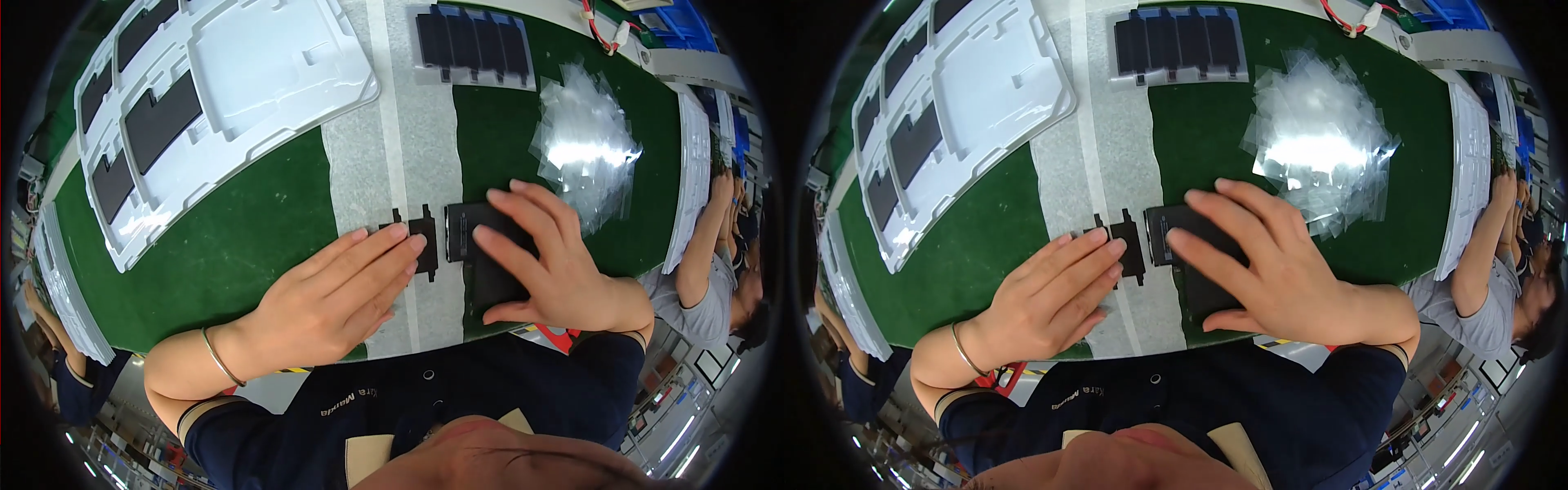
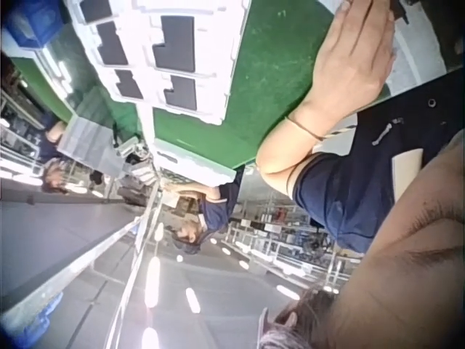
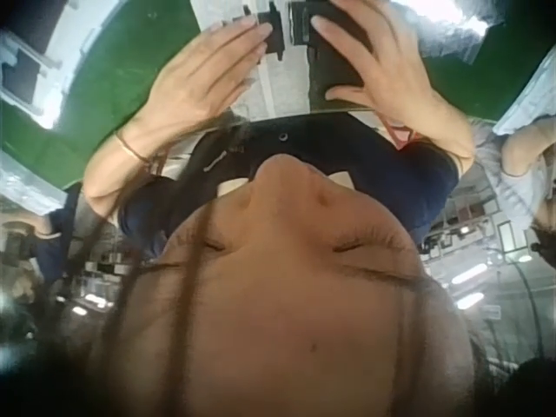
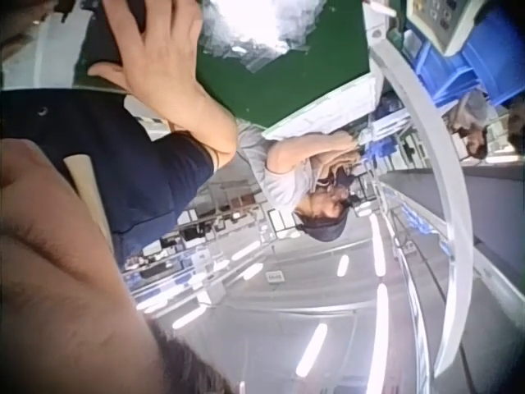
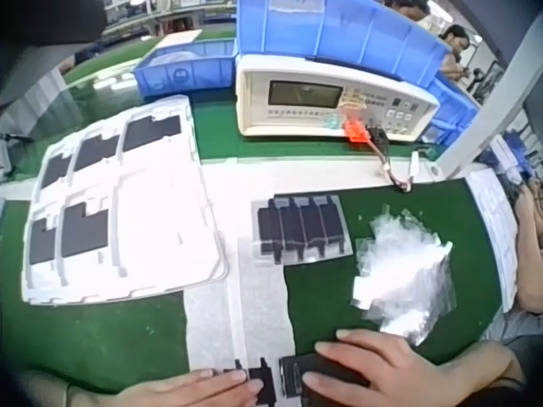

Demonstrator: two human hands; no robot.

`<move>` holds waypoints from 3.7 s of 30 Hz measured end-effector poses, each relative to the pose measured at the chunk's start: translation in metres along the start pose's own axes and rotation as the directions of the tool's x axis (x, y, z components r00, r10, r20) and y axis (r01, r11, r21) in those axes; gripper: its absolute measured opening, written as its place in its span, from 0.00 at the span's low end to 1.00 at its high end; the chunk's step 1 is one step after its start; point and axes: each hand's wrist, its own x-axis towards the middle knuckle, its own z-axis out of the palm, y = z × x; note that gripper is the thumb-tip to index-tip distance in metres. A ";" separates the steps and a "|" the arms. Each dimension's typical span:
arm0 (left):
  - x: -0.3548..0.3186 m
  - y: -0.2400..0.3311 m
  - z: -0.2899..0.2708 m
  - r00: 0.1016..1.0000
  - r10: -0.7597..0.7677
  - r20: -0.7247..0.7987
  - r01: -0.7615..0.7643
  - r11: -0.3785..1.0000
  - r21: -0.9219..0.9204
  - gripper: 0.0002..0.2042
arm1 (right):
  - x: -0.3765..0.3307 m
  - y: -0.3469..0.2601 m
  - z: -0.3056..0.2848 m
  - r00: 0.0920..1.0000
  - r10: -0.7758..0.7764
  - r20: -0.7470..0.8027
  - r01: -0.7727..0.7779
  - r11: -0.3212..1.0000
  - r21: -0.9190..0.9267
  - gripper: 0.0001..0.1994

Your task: The person assembles small black plastic electronic components by hand on a factory assembly line.

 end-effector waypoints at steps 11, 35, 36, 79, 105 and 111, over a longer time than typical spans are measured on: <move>0.003 -0.001 0.001 1.000 -0.004 -0.012 0.005 0.997 0.077 0.12 | 0.009 0.006 0.004 0.999 -0.035 -0.018 0.037 0.989 0.142 0.39; 0.004 -0.002 0.002 1.000 -0.016 -0.016 0.017 0.997 0.069 0.12 | 0.009 0.005 0.012 0.997 -0.061 -0.051 0.065 0.994 0.092 0.36; 0.004 -0.002 0.002 1.000 -0.015 -0.015 0.016 0.998 0.069 0.12 | 0.008 0.004 0.012 0.997 -0.063 -0.054 0.067 0.994 0.087 0.36; 0.003 -0.002 0.003 1.000 -0.008 -0.011 0.009 0.997 0.072 0.13 | 0.009 0.004 0.010 0.998 -0.049 -0.045 0.053 0.994 0.095 0.37; 0.008 0.007 0.006 0.970 0.061 -0.234 -0.034 0.992 0.120 0.26 | 0.005 -0.020 0.005 0.977 -0.134 -0.168 0.123 0.990 -0.074 0.44; -0.008 0.047 0.005 0.950 0.041 -0.310 0.051 0.958 0.284 0.36 | -0.004 -0.032 0.000 0.928 0.108 -0.356 -0.100 0.994 0.041 0.22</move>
